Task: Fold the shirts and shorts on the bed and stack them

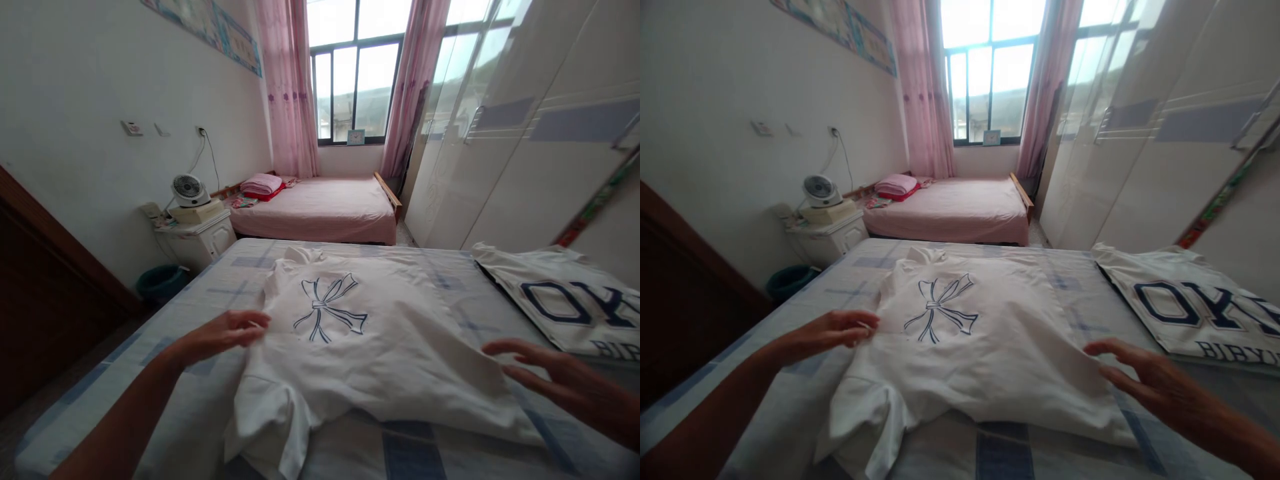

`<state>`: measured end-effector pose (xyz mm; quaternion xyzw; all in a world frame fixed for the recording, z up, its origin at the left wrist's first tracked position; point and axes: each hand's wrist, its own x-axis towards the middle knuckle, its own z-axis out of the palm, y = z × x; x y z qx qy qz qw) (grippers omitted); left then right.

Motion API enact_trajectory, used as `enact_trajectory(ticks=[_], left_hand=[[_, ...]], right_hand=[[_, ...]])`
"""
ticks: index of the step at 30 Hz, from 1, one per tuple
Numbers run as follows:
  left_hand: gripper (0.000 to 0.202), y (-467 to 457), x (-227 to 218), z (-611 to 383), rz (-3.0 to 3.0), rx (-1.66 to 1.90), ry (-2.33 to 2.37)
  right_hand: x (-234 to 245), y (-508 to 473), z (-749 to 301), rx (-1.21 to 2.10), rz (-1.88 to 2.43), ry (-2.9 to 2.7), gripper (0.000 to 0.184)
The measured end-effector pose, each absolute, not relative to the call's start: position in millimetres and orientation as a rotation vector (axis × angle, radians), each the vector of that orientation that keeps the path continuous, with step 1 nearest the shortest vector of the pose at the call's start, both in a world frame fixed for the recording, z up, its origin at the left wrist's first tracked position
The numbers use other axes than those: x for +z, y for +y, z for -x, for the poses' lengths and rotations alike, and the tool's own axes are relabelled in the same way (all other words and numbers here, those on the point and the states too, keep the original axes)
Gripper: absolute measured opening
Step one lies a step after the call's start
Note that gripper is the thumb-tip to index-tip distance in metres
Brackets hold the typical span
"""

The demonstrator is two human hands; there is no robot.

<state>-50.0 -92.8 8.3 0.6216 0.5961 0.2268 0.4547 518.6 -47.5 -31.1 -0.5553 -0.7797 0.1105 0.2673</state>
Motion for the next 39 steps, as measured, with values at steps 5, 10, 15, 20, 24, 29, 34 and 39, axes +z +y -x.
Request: enact_trajectory(ticks=[5, 10, 15, 20, 24, 29, 34, 39], left_hand=[[0.024, -20.8, -21.0, 62.7, -1.392, 1.018, 2.031], [0.031, 22.0, -33.6, 59.0, -1.337, 1.068, 2.026], [0.029, 28.0, -45.8, 46.7, -1.253, 1.202, 1.799], [0.038, 29.2, -42.6, 34.9, -0.873, 1.365, 1.265], [0.039, 30.2, -40.3, 33.2, -0.783, 1.392, 1.159], [0.050, 33.7, -52.8, 49.3, -0.833, 1.619, 1.530], [0.048, 35.4, -60.4, 63.4, -0.802, 1.656, 1.668], [0.044, 34.0, -59.3, 74.3, -1.019, 1.528, 1.952]], right_hand=[[-10.9, 21.2, -455.1, 0.328, 1.470, -2.241, 0.044], [-44.7, 77.0, -405.5, 0.099, 1.531, -2.184, 0.049], [-96.9, 93.3, -406.2, -0.181, 1.617, -2.251, 0.046], [-102.1, 93.6, -413.6, -0.229, 1.566, -2.292, 0.047], [-99.2, 94.0, -413.7, -0.210, 1.552, -2.279, 0.046], [-100.7, 94.5, -414.1, -0.222, 1.541, -2.294, 0.046], [-101.1, 95.3, -415.4, -0.219, 1.555, -2.307, 0.047], [-98.6, 92.3, -412.7, -0.187, 1.584, -2.289, 0.044]])
